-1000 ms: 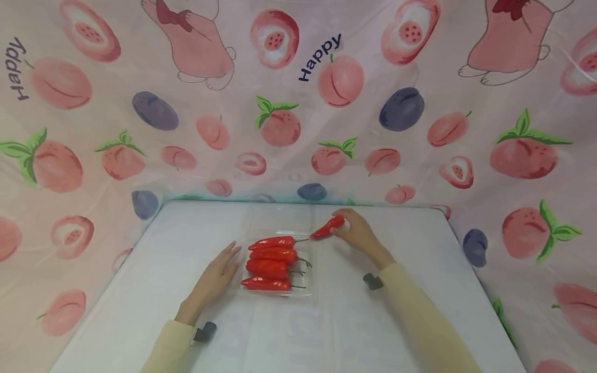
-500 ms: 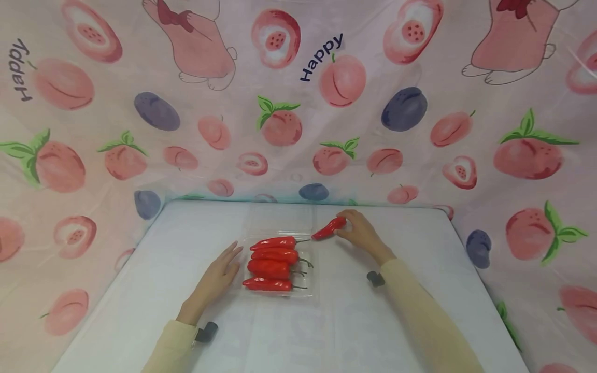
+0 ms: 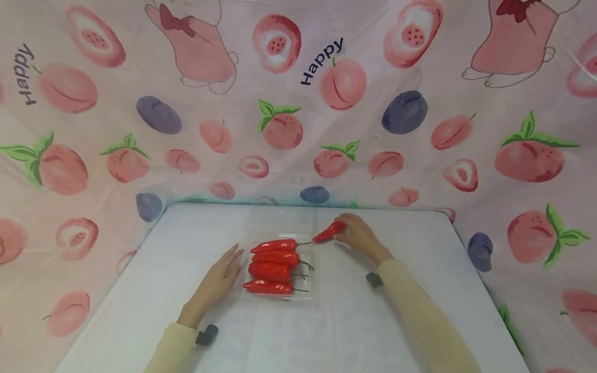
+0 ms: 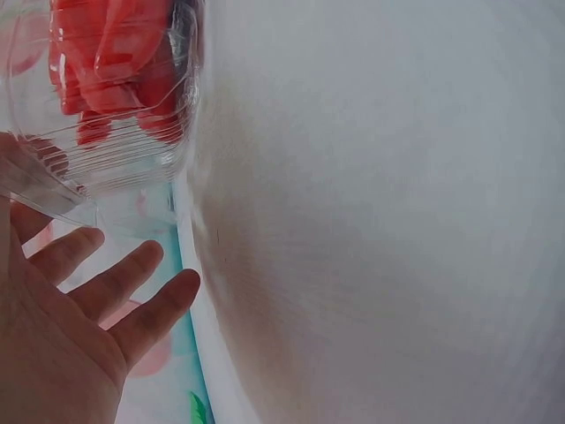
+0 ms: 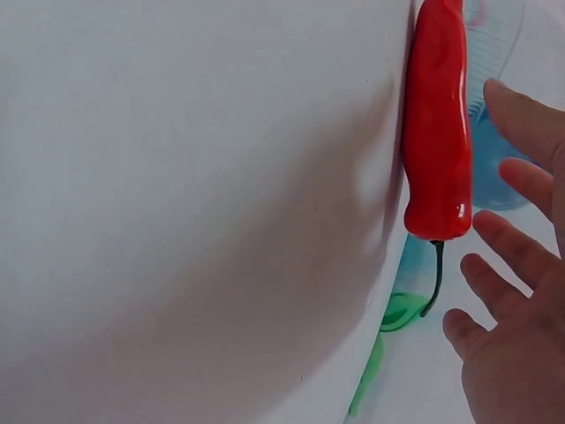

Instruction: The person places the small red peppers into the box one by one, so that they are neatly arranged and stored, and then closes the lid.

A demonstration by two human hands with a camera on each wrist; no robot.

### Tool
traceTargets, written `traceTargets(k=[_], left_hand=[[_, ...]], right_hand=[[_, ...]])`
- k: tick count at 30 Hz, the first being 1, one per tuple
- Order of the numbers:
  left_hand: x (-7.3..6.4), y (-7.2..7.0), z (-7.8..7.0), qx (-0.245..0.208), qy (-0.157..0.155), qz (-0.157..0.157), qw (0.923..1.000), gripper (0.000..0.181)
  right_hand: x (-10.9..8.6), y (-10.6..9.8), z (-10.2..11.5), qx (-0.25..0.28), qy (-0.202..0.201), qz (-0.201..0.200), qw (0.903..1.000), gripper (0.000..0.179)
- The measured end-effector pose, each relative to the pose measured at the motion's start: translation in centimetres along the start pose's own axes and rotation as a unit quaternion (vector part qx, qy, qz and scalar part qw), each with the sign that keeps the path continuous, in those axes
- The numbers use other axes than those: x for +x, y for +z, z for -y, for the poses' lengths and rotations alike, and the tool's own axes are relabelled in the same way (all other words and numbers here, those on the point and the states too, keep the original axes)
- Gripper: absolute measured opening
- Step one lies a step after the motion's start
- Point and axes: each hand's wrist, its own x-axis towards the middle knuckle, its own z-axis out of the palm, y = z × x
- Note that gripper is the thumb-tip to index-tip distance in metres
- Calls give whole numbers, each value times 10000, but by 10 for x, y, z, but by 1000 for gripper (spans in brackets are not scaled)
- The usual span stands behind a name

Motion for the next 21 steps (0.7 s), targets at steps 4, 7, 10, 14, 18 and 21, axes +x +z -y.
traceTargets(k=[4, 7, 10, 14, 18, 21], left_hand=[[1, 1, 2, 4, 43, -22, 10000, 48], [1, 1, 3, -6, 72, -56, 10000, 47], [1, 2, 3, 16, 133, -104, 9999, 47], [1, 3, 4, 27, 185, -162, 9997, 47], [1, 3, 4, 59, 138, -129, 9998, 47], [1, 2, 4, 58, 76, -73, 9999, 47]], right_hand=[[1, 3, 0, -74, -104, 1, 9999, 54], [1, 4, -1, -100, -112, 54, 9999, 54], [2, 6, -2, -138, -46, 143, 9998, 54], [2, 8, -2, -211, -19, 192, 9996, 53], [0, 10, -1, -261, -168, 102, 9995, 48], [-1, 10, -1, -283, -275, 6, 9992, 44]])
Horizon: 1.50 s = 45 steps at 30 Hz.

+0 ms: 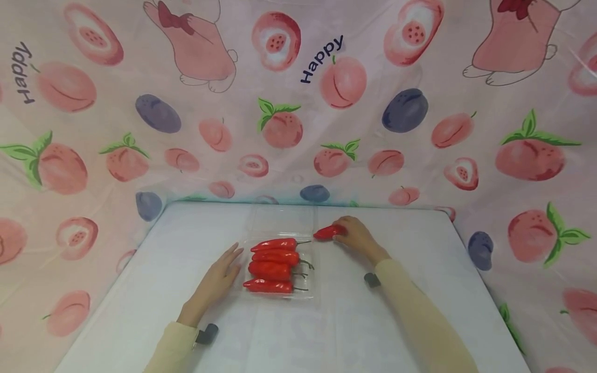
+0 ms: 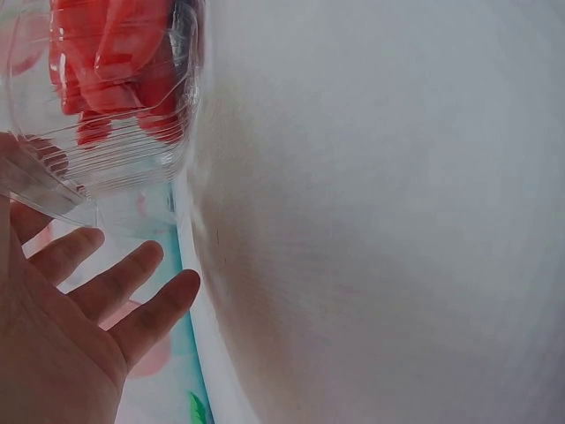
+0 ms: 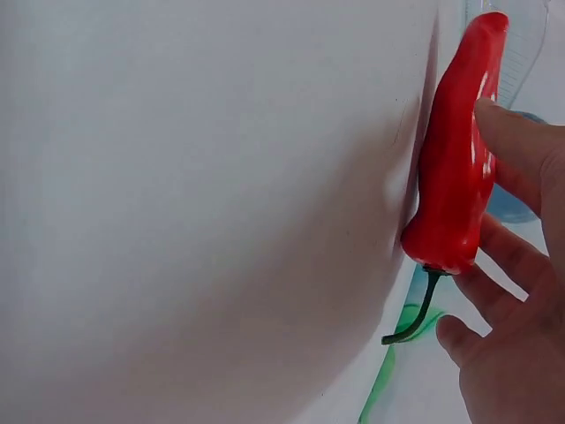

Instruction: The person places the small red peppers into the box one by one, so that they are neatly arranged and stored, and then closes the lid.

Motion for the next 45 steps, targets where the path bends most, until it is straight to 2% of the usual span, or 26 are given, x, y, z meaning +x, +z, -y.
traceTargets(k=[3, 10, 17, 22, 31, 45], left_hand=[[0, 0, -1, -17, -14, 20, 10000, 47], [0, -1, -2, -21, 52, -43, 10000, 47], [-1, -1, -3, -1, 61, -45, 10000, 47], [-1, 1, -1, 43, 90, -58, 9999, 47], [0, -1, -1, -31, -58, 75, 9999, 48], [0, -1, 0, -23, -65, 96, 9999, 48]], right_hand=[[-1, -1, 0, -34, 22, -27, 10000, 41], [-6, -4, 5, 59, 536, 176, 9984, 42], [-13, -1, 3, 181, 841, 291, 9959, 46], [-18, 0, 2, 270, 949, 250, 9948, 47], [-27, -2, -1, 471, 1362, 175, 9894, 53], [-42, -4, 3, 537, 1356, -155, 9892, 49]])
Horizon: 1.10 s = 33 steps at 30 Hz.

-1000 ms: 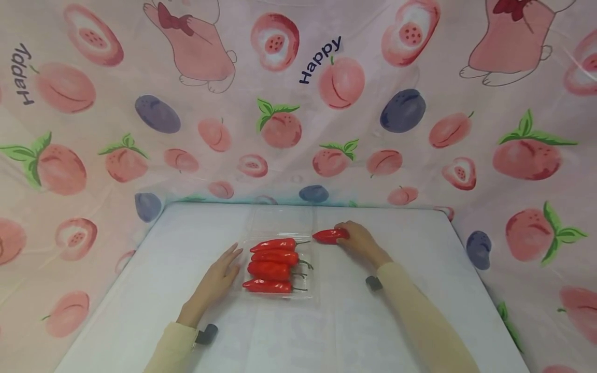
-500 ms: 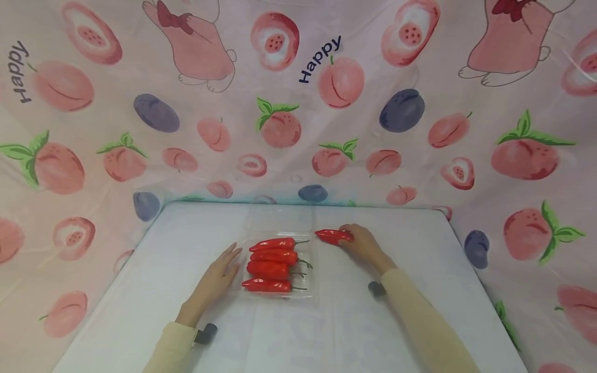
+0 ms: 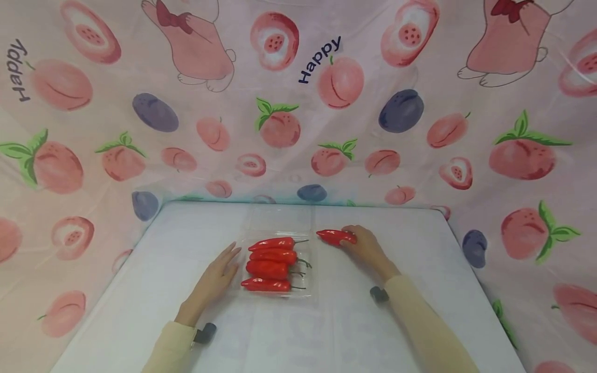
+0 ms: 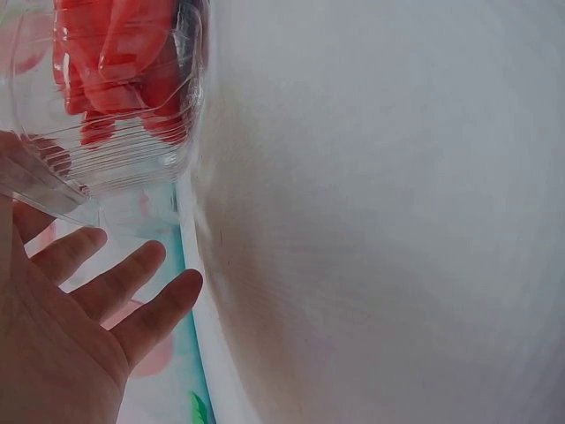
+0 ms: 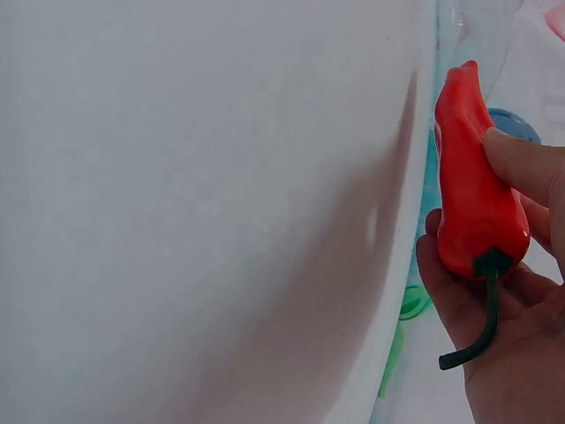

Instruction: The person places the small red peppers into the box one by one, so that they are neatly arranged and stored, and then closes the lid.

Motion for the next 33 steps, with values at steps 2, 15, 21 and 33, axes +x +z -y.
traceTargets(k=[2, 15, 21, 33], left_hand=[[0, 0, 0, 0, 4, -2, 10000, 48], [-1, -1, -2, -3, 15, -50, 10000, 48], [-1, -1, -4, -8, 25, -80, 10000, 48], [0, 0, -1, -5, 53, 2, 10000, 48]], right_hand=[[-3, -2, 1, 32, -12, -32, 10000, 50], [-16, -12, 8, 106, -94, -351, 9993, 49], [-24, -13, 10, 188, -139, -409, 9989, 51], [-42, -13, 17, 262, -238, -558, 9978, 49]])
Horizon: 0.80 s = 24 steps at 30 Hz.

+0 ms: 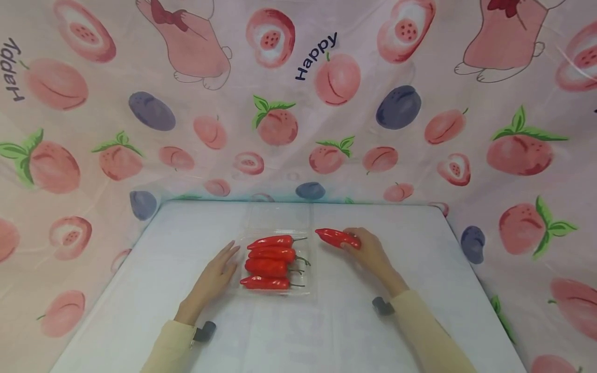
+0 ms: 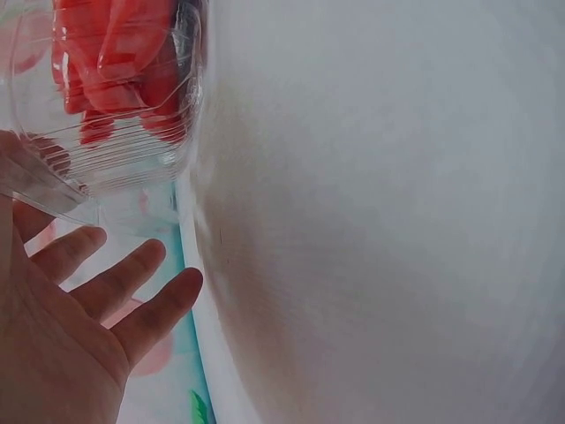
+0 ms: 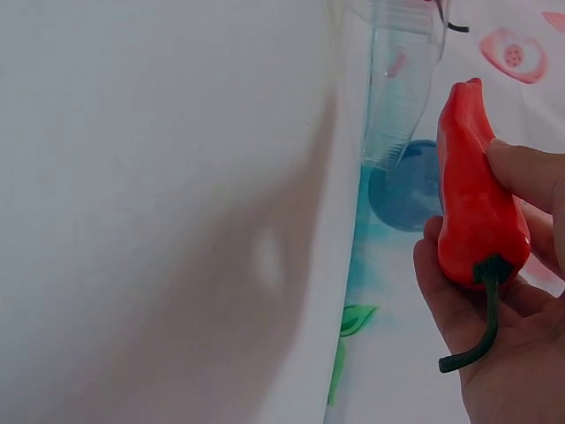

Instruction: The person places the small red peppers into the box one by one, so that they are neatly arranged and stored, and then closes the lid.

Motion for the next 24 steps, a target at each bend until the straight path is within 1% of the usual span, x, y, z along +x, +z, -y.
traceTargets(k=[5, 10, 16, 21, 24], left_hand=[[0, -1, 0, 7, 11, -15, 10000, 48], [1, -2, -1, -15, 0, -15, 10000, 49], [0, -2, -3, -58, 75, -55, 9999, 48], [0, -1, -2, -67, 104, -73, 9999, 48], [0, -1, -1, -38, 107, -58, 9999, 48]], right_hand=[[-5, 0, 6, 54, -105, -126, 9998, 47], [-9, 0, 13, 180, -303, -239, 9991, 46], [-15, 0, 24, 211, -468, -157, 9986, 47], [-20, -2, 38, 249, -664, -156, 9974, 46], [-21, -1, 42, 286, -701, -140, 9970, 45]])
